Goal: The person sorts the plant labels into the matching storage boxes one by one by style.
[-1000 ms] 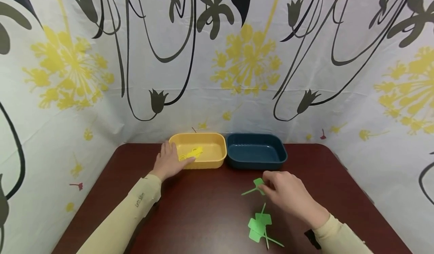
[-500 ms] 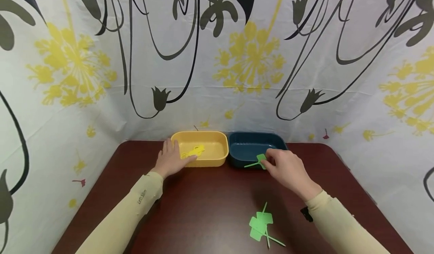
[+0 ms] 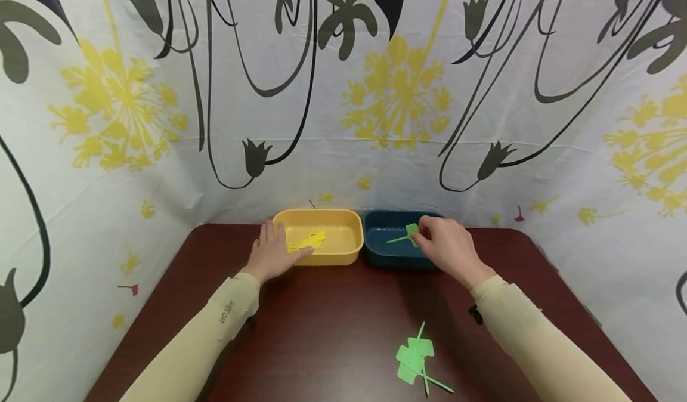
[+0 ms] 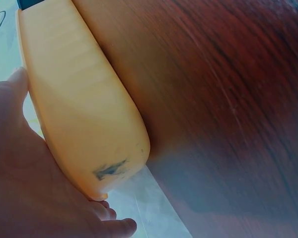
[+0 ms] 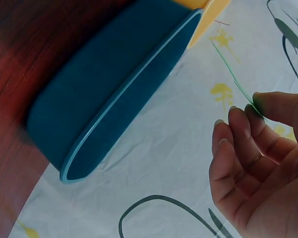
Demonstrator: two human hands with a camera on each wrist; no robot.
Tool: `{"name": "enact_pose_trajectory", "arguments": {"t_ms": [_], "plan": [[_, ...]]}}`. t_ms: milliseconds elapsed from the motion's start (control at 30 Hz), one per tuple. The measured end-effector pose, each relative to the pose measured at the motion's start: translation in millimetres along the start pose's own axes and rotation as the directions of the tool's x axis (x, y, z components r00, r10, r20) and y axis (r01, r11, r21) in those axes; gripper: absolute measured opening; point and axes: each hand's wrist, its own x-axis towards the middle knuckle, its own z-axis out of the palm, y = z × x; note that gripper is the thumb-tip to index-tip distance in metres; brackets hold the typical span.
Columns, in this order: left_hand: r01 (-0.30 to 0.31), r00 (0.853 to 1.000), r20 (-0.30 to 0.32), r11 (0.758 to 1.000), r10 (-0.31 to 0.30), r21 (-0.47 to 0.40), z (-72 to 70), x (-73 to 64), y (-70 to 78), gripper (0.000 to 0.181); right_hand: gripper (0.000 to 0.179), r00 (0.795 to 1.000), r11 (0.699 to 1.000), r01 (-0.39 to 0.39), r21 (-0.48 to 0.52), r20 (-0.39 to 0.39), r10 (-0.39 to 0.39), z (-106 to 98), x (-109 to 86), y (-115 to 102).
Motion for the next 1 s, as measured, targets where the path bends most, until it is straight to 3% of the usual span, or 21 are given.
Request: {"name": "enact_pose_trajectory", "arguments": {"t_ms": [367, 733, 1000], "plan": [[0.001, 1.000, 0.001, 1.000, -0.001, -0.016, -1.2, 0.2, -3.1, 0.126, 0.029, 0.996, 0.998, -0.066, 0.009, 0.061, 0.066, 14, 33.3, 13], [-0.007, 1.000, -0.006, 1.000, 0.007, 0.006, 2.1, 1.1, -1.7, 0.128, 0.034, 0.980, 0.987, -0.160, 0.034, 0.127, 0.154, 34, 48.3, 34], [-0.004, 1.000, -0.012, 1.000, 0.004, -0.009, 2.4, 1.4, -2.8, 0.128, 0.048, 0.965, 0.977, -0.199, 0.079, 0.189, 0.182, 45, 55.0, 53]]}}
